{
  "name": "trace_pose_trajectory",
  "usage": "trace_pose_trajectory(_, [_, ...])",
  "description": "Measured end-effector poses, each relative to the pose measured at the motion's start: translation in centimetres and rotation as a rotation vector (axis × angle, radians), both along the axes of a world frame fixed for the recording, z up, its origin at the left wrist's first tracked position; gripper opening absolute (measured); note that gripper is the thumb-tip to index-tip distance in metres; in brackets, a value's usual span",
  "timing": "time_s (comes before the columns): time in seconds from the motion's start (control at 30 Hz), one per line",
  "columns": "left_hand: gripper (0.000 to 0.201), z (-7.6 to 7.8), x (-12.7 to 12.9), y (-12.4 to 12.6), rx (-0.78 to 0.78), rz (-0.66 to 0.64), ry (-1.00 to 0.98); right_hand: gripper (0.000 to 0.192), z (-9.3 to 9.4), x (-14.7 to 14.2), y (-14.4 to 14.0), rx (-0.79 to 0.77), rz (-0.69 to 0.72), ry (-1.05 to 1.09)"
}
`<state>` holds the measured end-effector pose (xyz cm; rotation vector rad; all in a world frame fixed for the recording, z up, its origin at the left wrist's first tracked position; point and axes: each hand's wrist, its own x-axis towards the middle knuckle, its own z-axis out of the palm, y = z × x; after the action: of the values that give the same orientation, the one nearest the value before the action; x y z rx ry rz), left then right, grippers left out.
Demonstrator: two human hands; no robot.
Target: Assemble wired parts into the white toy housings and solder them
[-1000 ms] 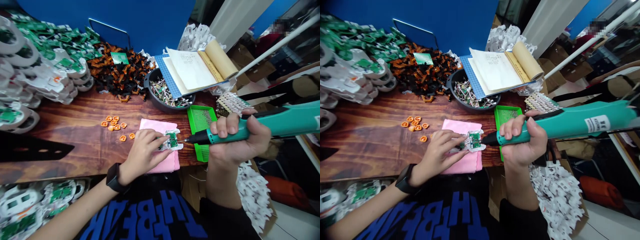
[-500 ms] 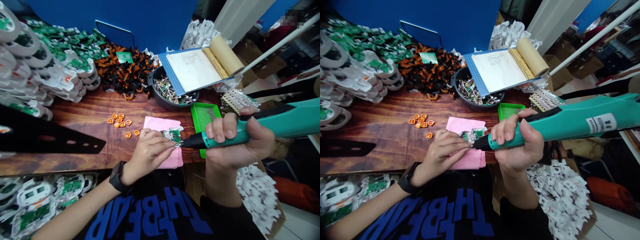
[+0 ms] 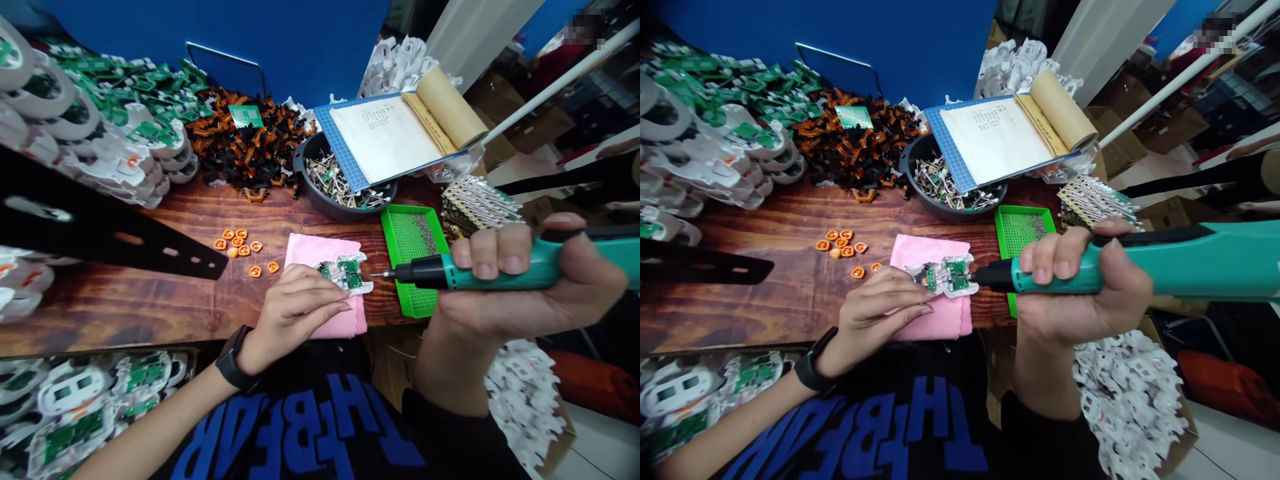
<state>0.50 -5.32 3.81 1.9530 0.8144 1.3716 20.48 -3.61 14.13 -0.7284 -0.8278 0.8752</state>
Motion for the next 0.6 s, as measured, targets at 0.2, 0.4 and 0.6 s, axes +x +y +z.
trace_pose_trajectory(0.2, [0.008,0.2,0.1,-0.3,-0.118,0.02,-0.169,0.007,-1.9,2.8,1.8,0.0,-0.236,-0.007])
trace_pose_trajectory(0.4, [0.009,0.0,-0.9,-0.4,-0.307,0.016,-0.176,0.011,-5.0,6.2,4.1,-0.051,-0.437,-0.025])
trace_pose_trajectory(0.6, [0.017,-2.5,-7.6,-5.3,-0.72,-0.249,0.108,0.017,-7.1,10.2,7.3,-0.034,-0.618,-0.138])
